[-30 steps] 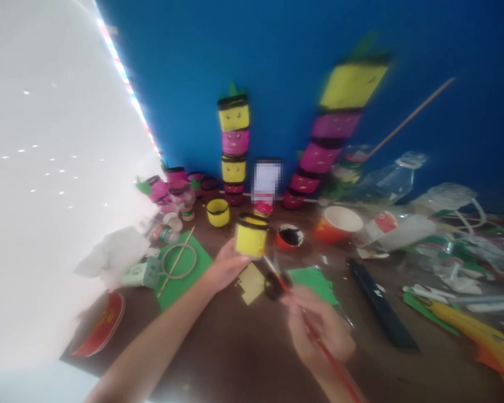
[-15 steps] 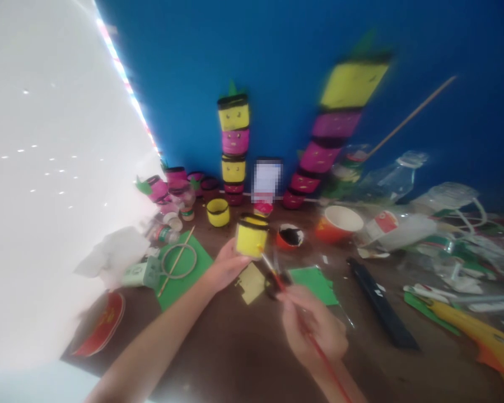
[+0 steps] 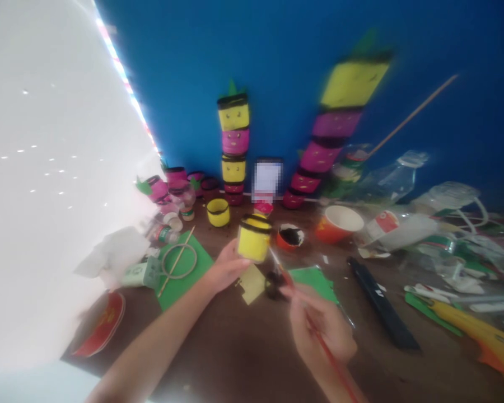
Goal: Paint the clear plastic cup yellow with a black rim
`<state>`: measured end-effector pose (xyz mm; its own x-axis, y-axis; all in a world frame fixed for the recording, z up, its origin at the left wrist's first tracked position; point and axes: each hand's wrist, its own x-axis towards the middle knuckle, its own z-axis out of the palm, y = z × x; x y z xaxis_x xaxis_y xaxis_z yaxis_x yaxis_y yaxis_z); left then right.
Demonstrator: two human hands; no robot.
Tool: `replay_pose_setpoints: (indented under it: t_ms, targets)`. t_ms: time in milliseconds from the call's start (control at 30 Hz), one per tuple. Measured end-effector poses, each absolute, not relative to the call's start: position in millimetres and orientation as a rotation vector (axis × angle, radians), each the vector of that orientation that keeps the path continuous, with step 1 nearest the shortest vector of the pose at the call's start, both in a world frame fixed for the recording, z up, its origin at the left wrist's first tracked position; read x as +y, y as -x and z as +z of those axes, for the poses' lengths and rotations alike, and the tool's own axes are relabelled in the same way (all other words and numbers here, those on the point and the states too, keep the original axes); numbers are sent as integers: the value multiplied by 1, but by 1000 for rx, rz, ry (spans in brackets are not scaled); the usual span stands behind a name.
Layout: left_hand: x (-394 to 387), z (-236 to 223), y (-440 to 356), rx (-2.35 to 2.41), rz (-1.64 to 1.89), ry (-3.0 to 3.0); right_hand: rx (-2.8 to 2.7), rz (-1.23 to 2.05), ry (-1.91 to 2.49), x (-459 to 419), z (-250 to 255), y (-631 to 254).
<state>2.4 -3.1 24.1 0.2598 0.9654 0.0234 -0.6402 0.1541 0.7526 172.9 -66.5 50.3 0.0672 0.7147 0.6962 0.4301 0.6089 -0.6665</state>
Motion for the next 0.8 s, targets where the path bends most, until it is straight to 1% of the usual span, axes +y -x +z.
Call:
replay_pose_setpoints:
  t_ms: [133,400,800]
  targets:
    - [-2,24,-2,528,1245,-741,-1638,202,906,-64,55,-177]
    - [-1,23,-3,534,1256,-744,-1615,203,943,-65,53,-174]
    - [0,20,-3,568,1268,-721,-1731,140,792,-61,56,-175]
